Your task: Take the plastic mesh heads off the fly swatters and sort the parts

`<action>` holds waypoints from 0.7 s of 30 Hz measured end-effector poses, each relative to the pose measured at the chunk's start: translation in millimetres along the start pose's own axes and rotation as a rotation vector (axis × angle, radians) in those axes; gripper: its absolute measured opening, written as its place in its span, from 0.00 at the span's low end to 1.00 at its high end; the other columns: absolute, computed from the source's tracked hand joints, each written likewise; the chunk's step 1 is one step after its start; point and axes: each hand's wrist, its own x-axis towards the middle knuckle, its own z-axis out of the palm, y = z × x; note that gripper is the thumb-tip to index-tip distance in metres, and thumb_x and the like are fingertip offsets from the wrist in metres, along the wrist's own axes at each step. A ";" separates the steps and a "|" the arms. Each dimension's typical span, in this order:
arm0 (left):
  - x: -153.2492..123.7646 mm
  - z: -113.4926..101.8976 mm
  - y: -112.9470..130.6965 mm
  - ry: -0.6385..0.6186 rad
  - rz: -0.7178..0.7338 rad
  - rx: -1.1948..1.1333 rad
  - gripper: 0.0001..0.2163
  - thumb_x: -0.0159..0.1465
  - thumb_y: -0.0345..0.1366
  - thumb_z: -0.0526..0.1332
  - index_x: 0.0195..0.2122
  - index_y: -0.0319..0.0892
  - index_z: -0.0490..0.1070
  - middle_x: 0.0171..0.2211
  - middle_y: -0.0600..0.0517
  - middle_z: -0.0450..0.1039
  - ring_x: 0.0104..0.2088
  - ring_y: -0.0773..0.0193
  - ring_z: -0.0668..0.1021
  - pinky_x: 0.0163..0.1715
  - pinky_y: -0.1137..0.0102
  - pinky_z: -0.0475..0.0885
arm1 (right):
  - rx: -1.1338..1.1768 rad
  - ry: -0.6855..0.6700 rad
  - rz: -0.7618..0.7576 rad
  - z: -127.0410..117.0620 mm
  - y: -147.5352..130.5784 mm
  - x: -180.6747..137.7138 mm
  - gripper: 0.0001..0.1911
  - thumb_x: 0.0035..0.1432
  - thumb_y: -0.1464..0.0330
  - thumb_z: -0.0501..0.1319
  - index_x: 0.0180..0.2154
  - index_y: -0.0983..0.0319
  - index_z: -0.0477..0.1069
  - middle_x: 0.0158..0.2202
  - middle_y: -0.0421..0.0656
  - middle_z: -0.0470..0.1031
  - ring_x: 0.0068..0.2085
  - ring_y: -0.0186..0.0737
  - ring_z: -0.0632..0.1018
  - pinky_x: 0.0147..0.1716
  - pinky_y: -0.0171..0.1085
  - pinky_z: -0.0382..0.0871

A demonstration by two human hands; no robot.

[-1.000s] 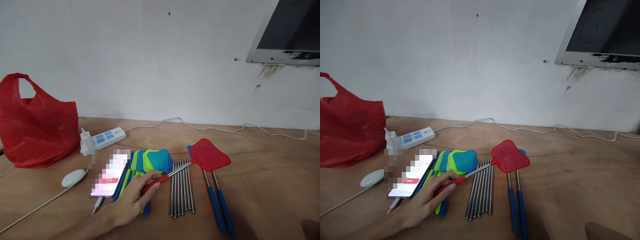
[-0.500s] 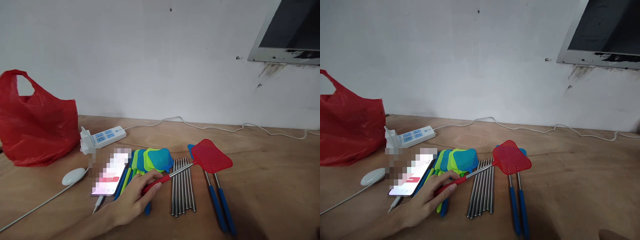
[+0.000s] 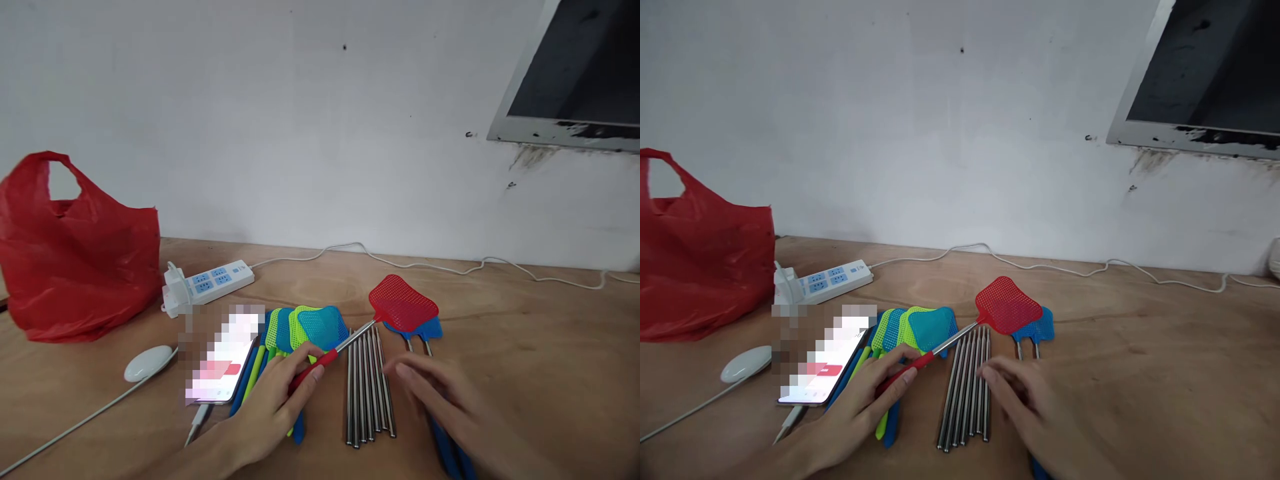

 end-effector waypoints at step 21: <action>1.1 1.6 11.2 -0.056 0.269 0.198 0.08 0.71 0.33 0.50 0.40 0.45 0.68 0.35 0.51 0.76 0.33 0.60 0.77 0.32 0.70 0.66 | -0.219 0.252 -0.099 -15.0 36.1 69.2 0.26 0.64 0.44 0.48 0.28 0.58 0.65 0.14 0.34 0.63 0.16 0.35 0.65 0.17 0.34 0.57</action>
